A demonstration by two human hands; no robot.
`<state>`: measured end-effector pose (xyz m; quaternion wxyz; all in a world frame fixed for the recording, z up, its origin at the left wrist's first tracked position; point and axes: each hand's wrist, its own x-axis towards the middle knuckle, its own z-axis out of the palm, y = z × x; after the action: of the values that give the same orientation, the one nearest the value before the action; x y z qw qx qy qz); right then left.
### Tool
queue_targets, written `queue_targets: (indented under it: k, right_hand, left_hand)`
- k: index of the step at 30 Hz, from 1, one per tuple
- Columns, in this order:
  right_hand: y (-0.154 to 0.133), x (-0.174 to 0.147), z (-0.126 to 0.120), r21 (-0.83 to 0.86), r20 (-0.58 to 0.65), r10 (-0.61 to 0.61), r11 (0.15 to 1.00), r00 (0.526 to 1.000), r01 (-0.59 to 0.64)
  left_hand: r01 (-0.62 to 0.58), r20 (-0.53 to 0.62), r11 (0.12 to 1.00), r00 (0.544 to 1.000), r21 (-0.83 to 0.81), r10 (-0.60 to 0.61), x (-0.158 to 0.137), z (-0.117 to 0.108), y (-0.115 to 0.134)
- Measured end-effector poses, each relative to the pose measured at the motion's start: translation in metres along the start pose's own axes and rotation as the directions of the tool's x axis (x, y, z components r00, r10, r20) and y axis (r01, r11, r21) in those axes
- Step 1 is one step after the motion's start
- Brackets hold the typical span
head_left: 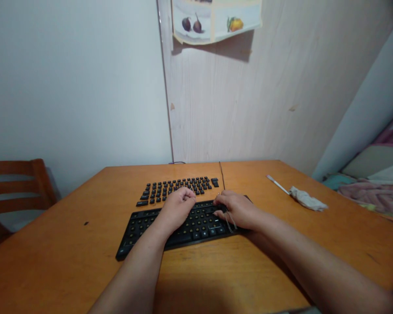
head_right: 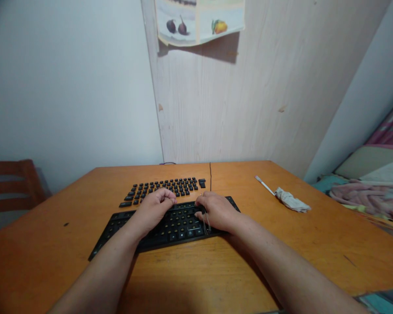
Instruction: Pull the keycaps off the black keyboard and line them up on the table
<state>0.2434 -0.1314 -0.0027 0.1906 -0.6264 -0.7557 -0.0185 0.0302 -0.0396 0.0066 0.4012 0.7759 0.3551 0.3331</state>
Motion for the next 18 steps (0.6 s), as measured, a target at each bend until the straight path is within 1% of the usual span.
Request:
queue_targets:
  k: [4, 11, 15, 18]
  right_hand:
    - [-0.003, -0.001, 0.001, -0.018, 0.008, 0.006, 1.0, 1.0, -0.006]
    - [-0.003, -0.001, 0.003, 0.031, 0.017, 0.016, 0.999, 1.0, -0.016]
    - [-0.005, -0.002, 0.004, 0.186, -0.02, 0.032, 0.982, 0.999, -0.028]
    - [-0.007, -0.002, 0.005, 0.321, -0.038, 0.017, 0.947, 0.999, -0.004]
  left_hand:
    - [-0.016, 0.025, 1.0, 1.0, 0.01, 0.016, 0.0, 0.003, -0.001]
    - [-0.062, 0.1, 0.998, 0.993, 0.028, 0.059, -0.003, 0.01, 0.0]
    - [-0.081, 0.206, 0.996, 0.975, -0.025, 0.084, -0.005, 0.017, -0.001]
    - [-0.067, 0.223, 0.995, 0.971, -0.076, 0.082, -0.006, 0.02, 0.0]
